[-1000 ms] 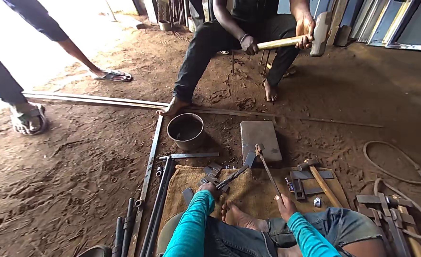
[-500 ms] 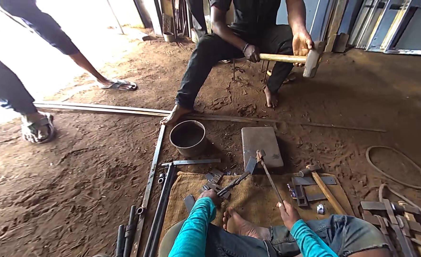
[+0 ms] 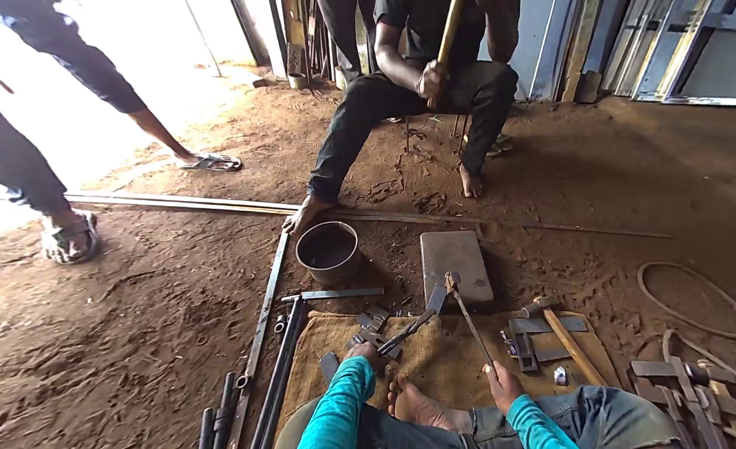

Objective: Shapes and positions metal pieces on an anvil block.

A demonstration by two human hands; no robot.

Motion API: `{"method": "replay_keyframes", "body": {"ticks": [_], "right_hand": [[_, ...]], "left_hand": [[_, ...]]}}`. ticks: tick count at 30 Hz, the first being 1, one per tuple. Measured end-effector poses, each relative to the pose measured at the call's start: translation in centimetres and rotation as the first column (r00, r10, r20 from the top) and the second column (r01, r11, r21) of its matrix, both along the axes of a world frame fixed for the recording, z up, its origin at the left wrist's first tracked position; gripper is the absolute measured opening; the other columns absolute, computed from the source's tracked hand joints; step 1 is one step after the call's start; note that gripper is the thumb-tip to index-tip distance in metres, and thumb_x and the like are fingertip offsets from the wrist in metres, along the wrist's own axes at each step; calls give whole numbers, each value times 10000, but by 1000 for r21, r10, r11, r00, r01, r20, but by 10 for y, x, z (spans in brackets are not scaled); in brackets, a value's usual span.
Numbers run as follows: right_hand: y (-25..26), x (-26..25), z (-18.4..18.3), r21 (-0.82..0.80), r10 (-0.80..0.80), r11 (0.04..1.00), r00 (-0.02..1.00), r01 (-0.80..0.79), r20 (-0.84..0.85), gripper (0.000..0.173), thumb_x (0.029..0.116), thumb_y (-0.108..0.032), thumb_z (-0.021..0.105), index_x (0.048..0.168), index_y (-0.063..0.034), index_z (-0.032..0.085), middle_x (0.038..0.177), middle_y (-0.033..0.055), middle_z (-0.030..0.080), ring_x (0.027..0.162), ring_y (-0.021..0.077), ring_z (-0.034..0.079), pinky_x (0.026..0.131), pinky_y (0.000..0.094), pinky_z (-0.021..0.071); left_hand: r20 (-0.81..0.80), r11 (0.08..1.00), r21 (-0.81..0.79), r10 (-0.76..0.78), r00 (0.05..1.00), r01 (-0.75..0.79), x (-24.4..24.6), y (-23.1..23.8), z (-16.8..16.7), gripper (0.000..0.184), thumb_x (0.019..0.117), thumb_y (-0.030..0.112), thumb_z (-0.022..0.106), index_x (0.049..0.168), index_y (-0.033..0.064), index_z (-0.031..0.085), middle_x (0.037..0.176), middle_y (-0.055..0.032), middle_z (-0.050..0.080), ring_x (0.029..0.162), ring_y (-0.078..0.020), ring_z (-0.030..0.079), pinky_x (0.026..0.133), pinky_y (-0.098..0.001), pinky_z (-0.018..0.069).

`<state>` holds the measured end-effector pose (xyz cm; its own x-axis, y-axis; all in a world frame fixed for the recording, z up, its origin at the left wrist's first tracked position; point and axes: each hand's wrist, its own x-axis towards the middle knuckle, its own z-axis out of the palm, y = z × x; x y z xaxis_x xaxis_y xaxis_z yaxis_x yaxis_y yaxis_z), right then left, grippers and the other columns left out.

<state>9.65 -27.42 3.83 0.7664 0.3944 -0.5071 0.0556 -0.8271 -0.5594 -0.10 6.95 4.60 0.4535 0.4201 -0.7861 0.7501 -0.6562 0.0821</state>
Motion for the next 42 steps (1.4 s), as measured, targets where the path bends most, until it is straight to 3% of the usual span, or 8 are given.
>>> {"method": "replay_keyframes", "body": {"ticks": [9, 20, 24, 29, 32, 35, 39, 42], "right_hand": [[6, -2, 2, -41, 28, 999, 1000, -29, -10, 386, 1114, -246, 374, 1311, 3, 594, 1086, 246, 690, 1036, 373, 682, 951, 536, 512], [7, -2, 5, -121, 24, 992, 999, -21, 23, 417, 1118, -277, 362, 1361, -14, 576, 1155, 241, 700, 1107, 376, 684, 991, 540, 504], [22, -9, 21, -253, 250, 938, 968, -239, 15, 470, 1105, -373, 364, 1434, -97, 555, 1200, 233, 708, 1150, 400, 682, 999, 585, 510], [34, -30, 23, -187, 379, 912, 924, -364, 48, 468, 1084, -413, 392, 1417, -151, 590, 1124, 206, 736, 1078, 391, 710, 936, 595, 535], [18, -29, 19, -20, 254, 967, 959, -253, 123, 462, 1069, -384, 410, 1322, -86, 656, 1051, 206, 744, 1000, 382, 726, 907, 588, 547], [4, -19, 3, 214, -22, 977, 984, -16, 175, 429, 1036, -328, 462, 1152, 1, 712, 892, 200, 717, 829, 347, 704, 802, 565, 552], [-7, -7, -18, 341, -236, 907, 969, 246, -72, 382, 1078, -221, 380, 1144, 19, 670, 651, 68, 528, 528, 191, 493, 542, 405, 464], [-9, -11, -8, 320, -354, 839, 889, 440, -291, 388, 1122, -222, 323, 1144, 19, 625, 601, 22, 445, 447, 141, 406, 444, 328, 399]], "left_hand": [[9, 1000, 3, -5, 1000, 5, 0, 0, -2, 719, 922, 600, 664, 1325, 5, 648, 1404, -224, 620, 1367, -360, 562, 1135, -565, 442], [14, 1000, 3, -10, 1000, 10, 0, 0, -3, 705, 916, 594, 670, 1315, 12, 658, 1392, -225, 629, 1364, -365, 564, 1135, -567, 440], [19, 1000, -9, 15, 1000, -15, -3, 5, -7, 719, 927, 601, 662, 1301, -12, 656, 1391, -242, 622, 1361, -369, 563, 1134, -574, 435], [-10, 998, 59, 36, 999, -35, -6, 12, -13, 776, 902, 629, 672, 1330, -17, 636, 1407, -235, 615, 1359, -377, 564, 1122, -578, 449], [-12, 998, 53, 24, 1000, -23, -8, 11, -16, 752, 940, 641, 626, 1329, -3, 644, 1423, -239, 604, 1376, -387, 548, 1131, -592, 436], [42, 995, 75, 62, 997, -65, -9, 14, -12, 717, 944, 647, 604, 1355, 62, 649, 1428, -207, 613, 1366, -387, 558, 1113, -623, 442], [80, 980, 152, 115, 990, -126, -19, 28, 6, 618, 963, 652, 564, 1291, 147, 705, 1361, -157, 673, 1315, -353, 608, 1080, -627, 470], [172, 977, 159, 112, 979, -140, -21, 22, 31, 562, 984, 629, 548, 1256, 168, 721, 1286, -154, 711, 1261, -354, 643, 1056, -627, 482]]}}
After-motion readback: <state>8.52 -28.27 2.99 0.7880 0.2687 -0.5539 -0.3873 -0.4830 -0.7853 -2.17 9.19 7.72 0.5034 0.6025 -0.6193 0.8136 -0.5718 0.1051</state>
